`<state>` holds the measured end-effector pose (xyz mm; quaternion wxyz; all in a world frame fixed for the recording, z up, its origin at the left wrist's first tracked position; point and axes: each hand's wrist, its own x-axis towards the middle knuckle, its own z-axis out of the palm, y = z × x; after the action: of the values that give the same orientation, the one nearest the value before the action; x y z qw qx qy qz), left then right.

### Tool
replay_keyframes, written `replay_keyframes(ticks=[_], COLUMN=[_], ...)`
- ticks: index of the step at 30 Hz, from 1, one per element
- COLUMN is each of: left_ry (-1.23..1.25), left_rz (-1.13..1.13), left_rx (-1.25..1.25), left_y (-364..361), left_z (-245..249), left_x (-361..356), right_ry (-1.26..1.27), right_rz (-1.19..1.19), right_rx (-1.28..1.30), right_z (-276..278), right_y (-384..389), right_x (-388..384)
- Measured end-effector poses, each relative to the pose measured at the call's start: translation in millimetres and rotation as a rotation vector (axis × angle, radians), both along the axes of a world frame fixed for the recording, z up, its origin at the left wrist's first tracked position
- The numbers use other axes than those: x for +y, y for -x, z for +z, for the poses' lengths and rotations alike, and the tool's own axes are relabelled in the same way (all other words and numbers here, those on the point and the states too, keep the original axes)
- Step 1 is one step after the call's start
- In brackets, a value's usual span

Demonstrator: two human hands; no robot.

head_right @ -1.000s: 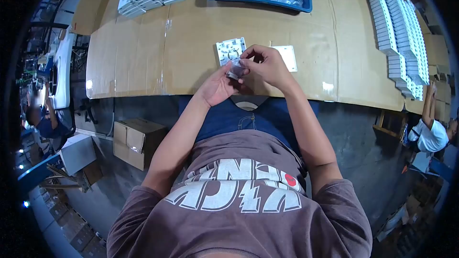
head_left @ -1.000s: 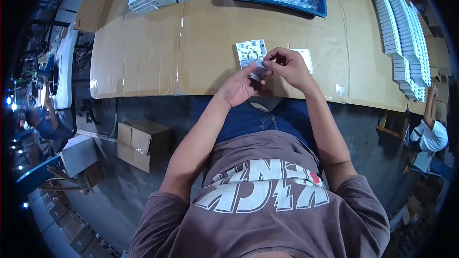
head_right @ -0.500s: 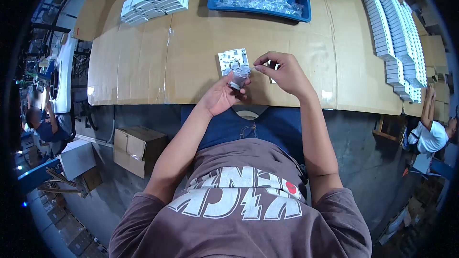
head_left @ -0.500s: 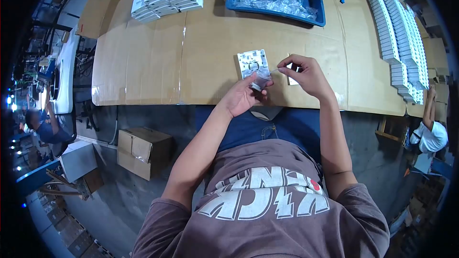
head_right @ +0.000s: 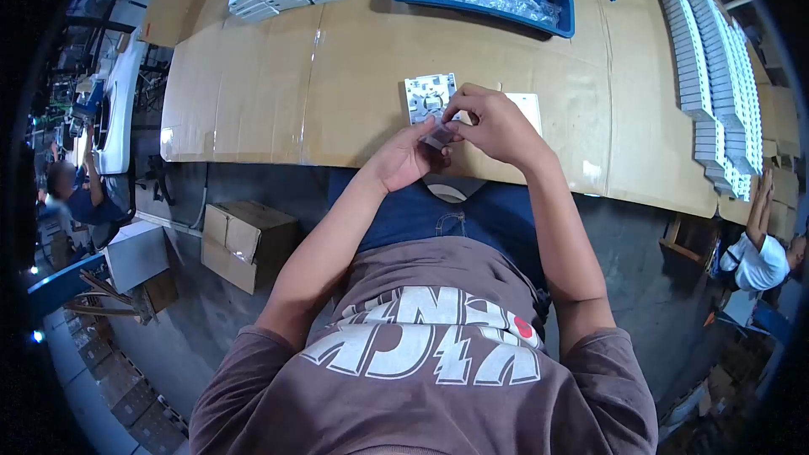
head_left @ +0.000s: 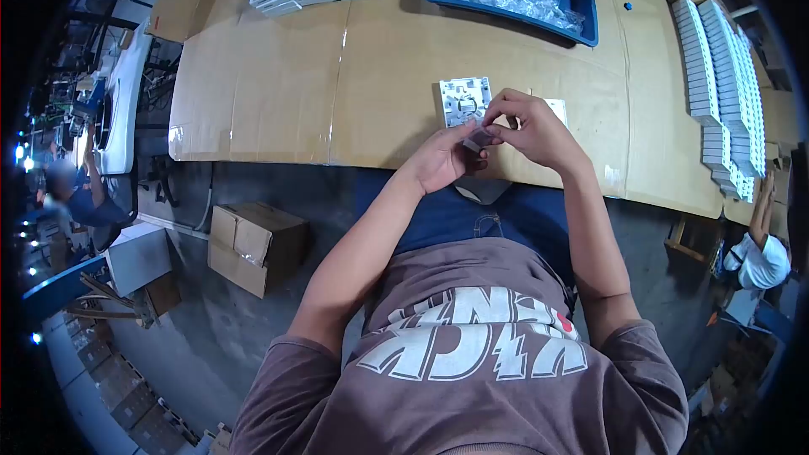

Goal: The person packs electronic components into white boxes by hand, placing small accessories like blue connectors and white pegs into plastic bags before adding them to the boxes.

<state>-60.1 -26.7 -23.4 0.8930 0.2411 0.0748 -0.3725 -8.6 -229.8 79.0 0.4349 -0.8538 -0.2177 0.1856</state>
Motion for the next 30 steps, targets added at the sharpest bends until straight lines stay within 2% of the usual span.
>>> replay_keyframes(ticks=[4, 9, 13, 17, 21, 30], left_ry=[-0.06, -0.003, -0.191, -0.275, -0.342, -0.481], left_rz=[0.005, 0.01, 0.001, -0.019, -0.044, -0.016], left_rx=[-0.019, 0.008, -0.197, -0.273, -0.268, -0.31], left_y=[1.2, 0.2, 7.3, 10.3, 9.4, 14.4], left_z=[0.9, -7.7, -4.2, 8.4, 16.4, 23.4], left_x=[0.1, 1.6, -5.2, -10.2, -14.7, -20.8], right_ry=[-0.006, 0.002, -0.04, 0.013, -0.014, -0.188], right_rz=[0.129, 0.214, 0.121, 0.03, 0.004, -0.099], right_rx=[-0.015, 0.049, 0.122, 0.208, 0.12, 0.245], right_z=[-2.5, -1.0, -10.3, -3.6, -12.0, -17.5], right_y=[-7.0, -7.2, -4.2, -2.0, 0.5, 4.0], right_x=[-6.6, -6.0, -13.5, -20.2, -27.4, -29.5])
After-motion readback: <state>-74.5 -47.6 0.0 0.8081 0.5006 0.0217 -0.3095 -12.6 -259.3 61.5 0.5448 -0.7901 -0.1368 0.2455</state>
